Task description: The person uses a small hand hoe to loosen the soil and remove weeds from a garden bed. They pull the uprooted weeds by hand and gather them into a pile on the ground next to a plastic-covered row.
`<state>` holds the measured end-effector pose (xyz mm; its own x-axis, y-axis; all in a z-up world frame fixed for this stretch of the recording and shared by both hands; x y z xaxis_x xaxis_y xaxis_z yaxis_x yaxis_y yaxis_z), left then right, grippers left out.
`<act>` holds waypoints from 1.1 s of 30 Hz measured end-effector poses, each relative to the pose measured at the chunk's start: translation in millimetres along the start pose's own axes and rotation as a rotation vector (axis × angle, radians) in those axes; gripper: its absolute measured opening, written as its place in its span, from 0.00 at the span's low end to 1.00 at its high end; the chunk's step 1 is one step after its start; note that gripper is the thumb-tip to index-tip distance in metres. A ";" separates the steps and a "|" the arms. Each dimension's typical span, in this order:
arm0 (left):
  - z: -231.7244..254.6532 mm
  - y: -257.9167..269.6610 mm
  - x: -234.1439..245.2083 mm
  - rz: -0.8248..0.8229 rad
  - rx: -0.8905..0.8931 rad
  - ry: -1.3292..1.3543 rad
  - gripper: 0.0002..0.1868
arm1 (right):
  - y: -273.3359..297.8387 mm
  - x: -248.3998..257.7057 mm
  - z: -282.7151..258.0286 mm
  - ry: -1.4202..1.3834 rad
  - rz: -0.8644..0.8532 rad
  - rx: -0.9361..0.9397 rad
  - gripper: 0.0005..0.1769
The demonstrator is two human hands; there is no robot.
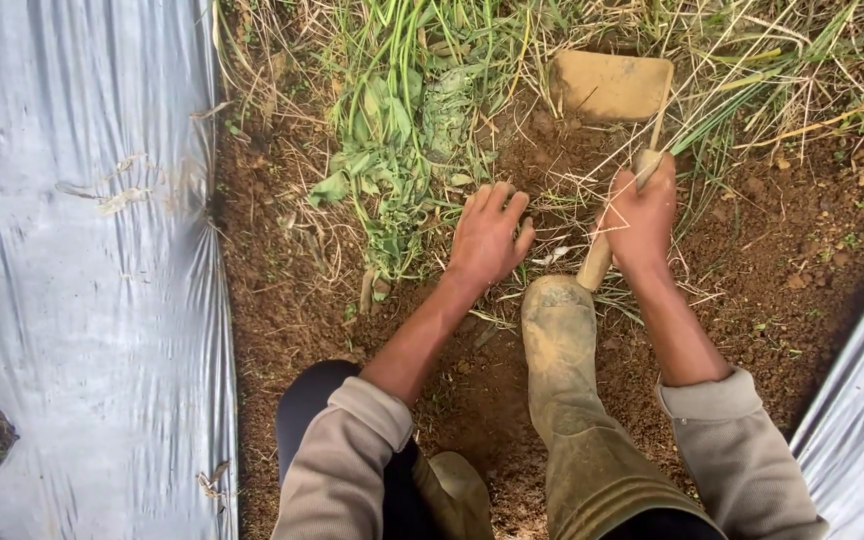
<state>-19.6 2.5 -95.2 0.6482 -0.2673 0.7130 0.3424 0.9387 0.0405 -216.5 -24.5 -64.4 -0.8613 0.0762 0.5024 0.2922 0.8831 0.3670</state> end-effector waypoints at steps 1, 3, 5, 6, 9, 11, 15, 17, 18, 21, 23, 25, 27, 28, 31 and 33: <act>-2.3 -1.4 -0.8 0.005 -0.005 0.000 0.12 | 7.6 0.9 -0.1 0.000 0.004 0.006 0.06; -7.2 2.0 -9.8 -0.036 0.042 0.026 0.14 | 29.1 1.4 10.8 -0.012 -0.050 -0.083 0.05; 8.3 1.6 4.1 -0.040 0.063 0.061 0.20 | 61.8 2.4 2.4 -0.006 -0.105 -0.159 0.06; 13.7 -3.2 13.4 -0.030 0.076 0.087 0.26 | 74.5 0.0 -2.6 -0.007 -0.157 -0.219 0.07; 52.5 -9.9 50.8 -0.088 -0.006 0.005 0.27 | 95.4 1.3 12.1 -0.036 -0.203 -0.240 0.05; 53.4 -13.7 42.8 -0.195 0.010 -0.030 0.29 | 105.4 2.0 9.5 -0.049 -0.251 -0.246 0.06; 50.7 -13.5 37.1 -0.287 0.047 -0.071 0.28 | 99.8 3.2 3.7 -0.042 -0.301 -0.195 0.06; 48.7 -3.8 30.4 -0.276 0.029 -0.071 0.26 | 90.6 13.5 2.5 -0.007 -0.271 -0.150 0.06; 48.3 0.9 27.8 -0.259 0.014 -0.069 0.25 | 85.8 19.6 0.5 0.031 -0.245 -0.101 0.06; 17.4 15.5 -10.6 -0.272 0.021 -0.085 0.22 | 61.1 59.9 -31.0 -0.011 -0.073 -0.014 0.09; 20.1 12.1 -10.0 -0.265 0.006 -0.063 0.21 | 41.4 79.5 -30.3 -0.107 0.084 -0.015 0.08; 23.4 9.9 -8.6 -0.251 -0.008 -0.038 0.21 | 25.4 88.2 -7.9 -0.198 0.240 -0.008 0.09; 27.0 7.5 -4.4 -0.217 -0.037 -0.038 0.21 | 11.5 85.2 29.1 -0.233 0.396 0.116 0.06; 24.9 8.2 -7.1 -0.217 -0.038 -0.039 0.21 | 27.1 79.2 16.2 -0.234 0.396 0.116 0.06; 27.9 9.2 -6.2 -0.155 -0.083 -0.069 0.19 | 62.1 42.3 10.2 -0.136 -0.028 -0.209 0.07; 36.6 7.7 0.5 -0.163 -0.080 -0.074 0.22 | 76.3 43.7 13.0 -0.108 -0.054 -0.178 0.09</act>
<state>-41.5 17.6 -69.0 0.5290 -0.3946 0.7513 0.4933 0.8634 0.1061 -237.3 52.3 -24.7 -0.9143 0.0888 0.3951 0.3051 0.7926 0.5280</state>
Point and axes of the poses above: each hand's wrist, its own y-axis away from the middle knuckle, its own x-axis out of the back of the hand, z = x × y, the point moved 6 cm from there along -y, towards the middle knuckle, and after that the axes turned 15 degrees about y, right-handed, at the moved point
